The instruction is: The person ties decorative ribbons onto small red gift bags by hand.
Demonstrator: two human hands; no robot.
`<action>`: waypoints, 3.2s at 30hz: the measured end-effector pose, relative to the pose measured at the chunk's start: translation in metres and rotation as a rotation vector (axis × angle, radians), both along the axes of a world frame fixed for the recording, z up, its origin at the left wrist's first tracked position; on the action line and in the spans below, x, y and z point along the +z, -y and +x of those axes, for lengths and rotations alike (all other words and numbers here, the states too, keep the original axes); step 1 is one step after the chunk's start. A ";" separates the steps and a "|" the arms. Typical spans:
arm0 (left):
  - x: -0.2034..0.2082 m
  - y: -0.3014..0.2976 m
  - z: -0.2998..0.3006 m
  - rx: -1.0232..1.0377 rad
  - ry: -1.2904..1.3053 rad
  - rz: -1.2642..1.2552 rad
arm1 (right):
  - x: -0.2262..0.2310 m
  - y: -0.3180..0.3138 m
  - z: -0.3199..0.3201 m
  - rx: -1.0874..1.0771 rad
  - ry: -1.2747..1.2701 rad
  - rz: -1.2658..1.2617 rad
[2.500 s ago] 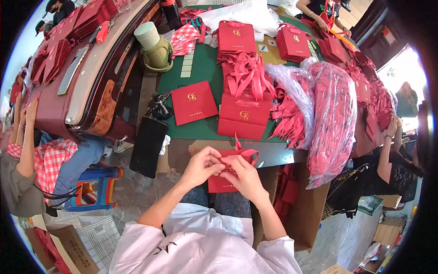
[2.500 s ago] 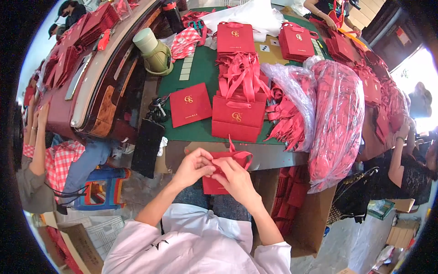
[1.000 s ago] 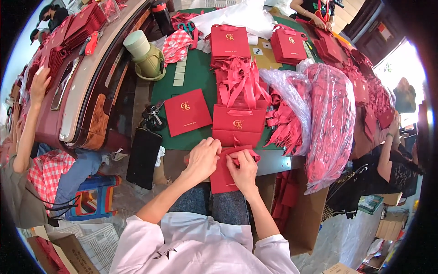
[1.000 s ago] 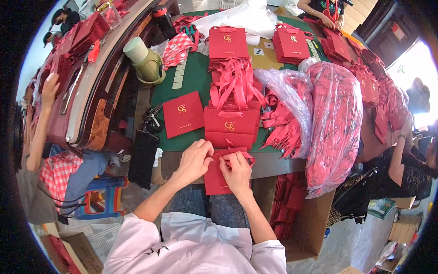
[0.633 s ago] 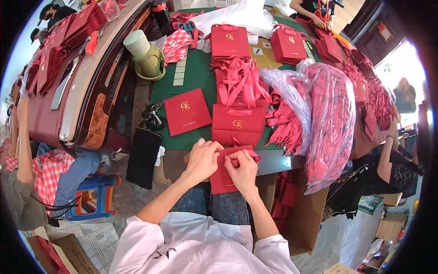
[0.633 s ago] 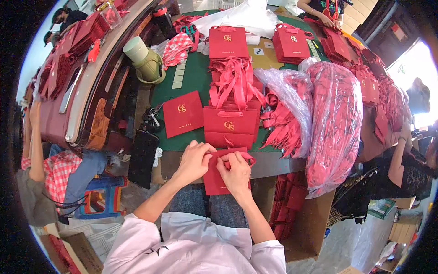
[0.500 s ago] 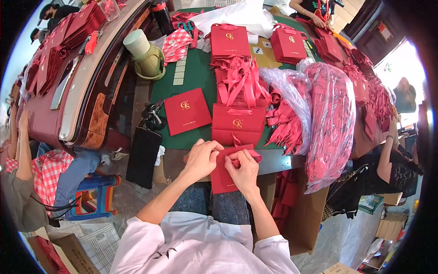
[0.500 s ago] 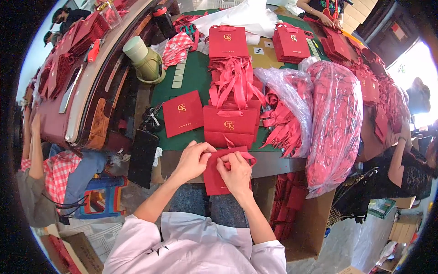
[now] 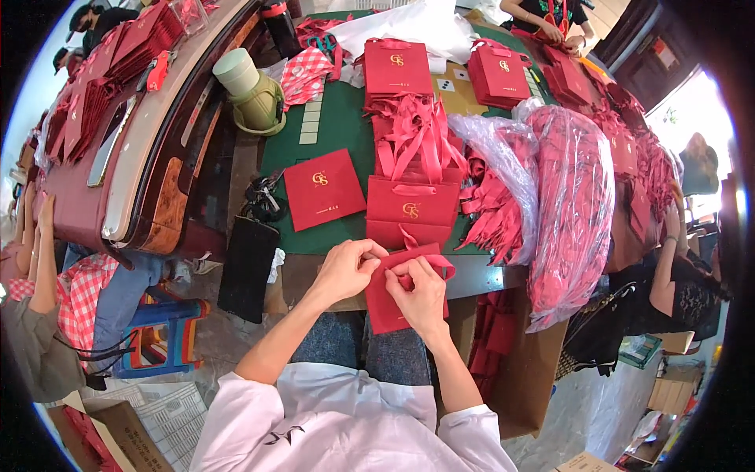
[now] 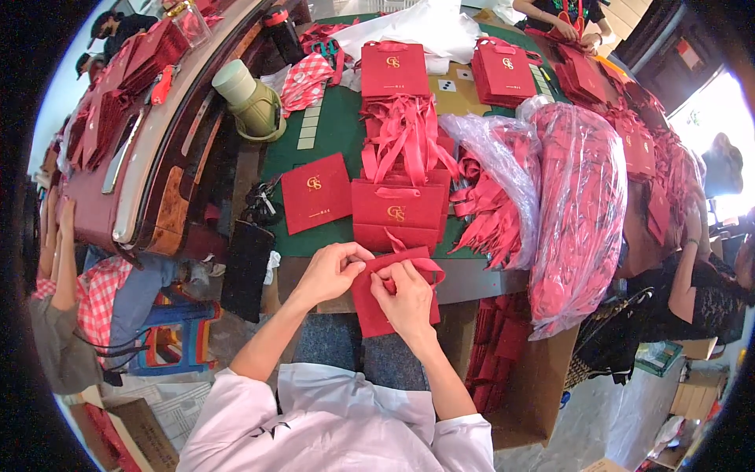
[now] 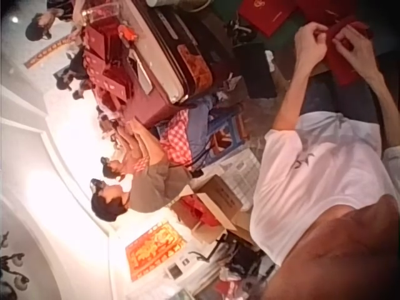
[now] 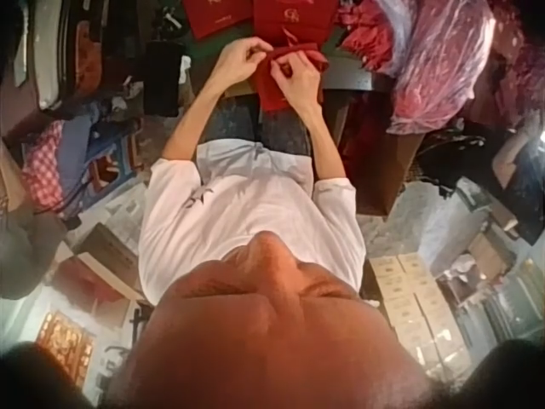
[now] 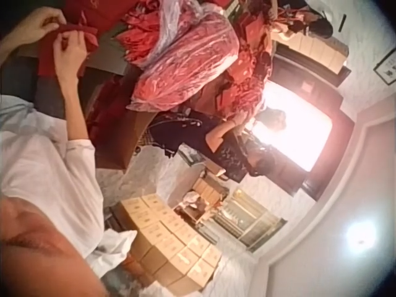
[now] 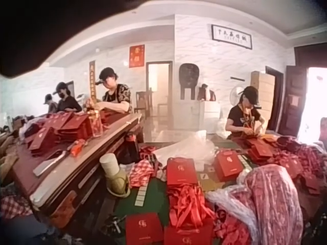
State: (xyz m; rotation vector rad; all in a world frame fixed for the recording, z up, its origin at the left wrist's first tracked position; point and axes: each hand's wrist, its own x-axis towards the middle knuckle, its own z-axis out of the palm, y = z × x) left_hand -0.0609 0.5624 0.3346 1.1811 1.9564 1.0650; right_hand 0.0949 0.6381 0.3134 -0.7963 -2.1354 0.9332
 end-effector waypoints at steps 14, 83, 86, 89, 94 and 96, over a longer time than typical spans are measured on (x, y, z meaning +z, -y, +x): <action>0.009 0.008 0.022 0.052 -0.268 0.220 | 0.026 0.003 -0.004 -0.043 0.143 -0.115; -0.031 -0.019 0.030 -0.003 -0.465 0.103 | -0.007 -0.048 0.006 -0.061 0.367 0.144; -0.040 -0.024 0.036 -0.008 -0.565 0.082 | -0.012 -0.048 0.011 -0.031 0.314 0.067; -0.043 -0.024 0.039 0.016 -0.578 0.070 | -0.014 -0.046 0.017 0.003 0.183 -0.115; -0.039 -0.019 0.044 0.091 -0.217 0.134 | -0.012 -0.037 0.024 0.008 -0.004 -0.314; -0.037 -0.016 0.047 0.141 -0.169 0.202 | -0.009 -0.035 0.027 0.046 0.007 -0.329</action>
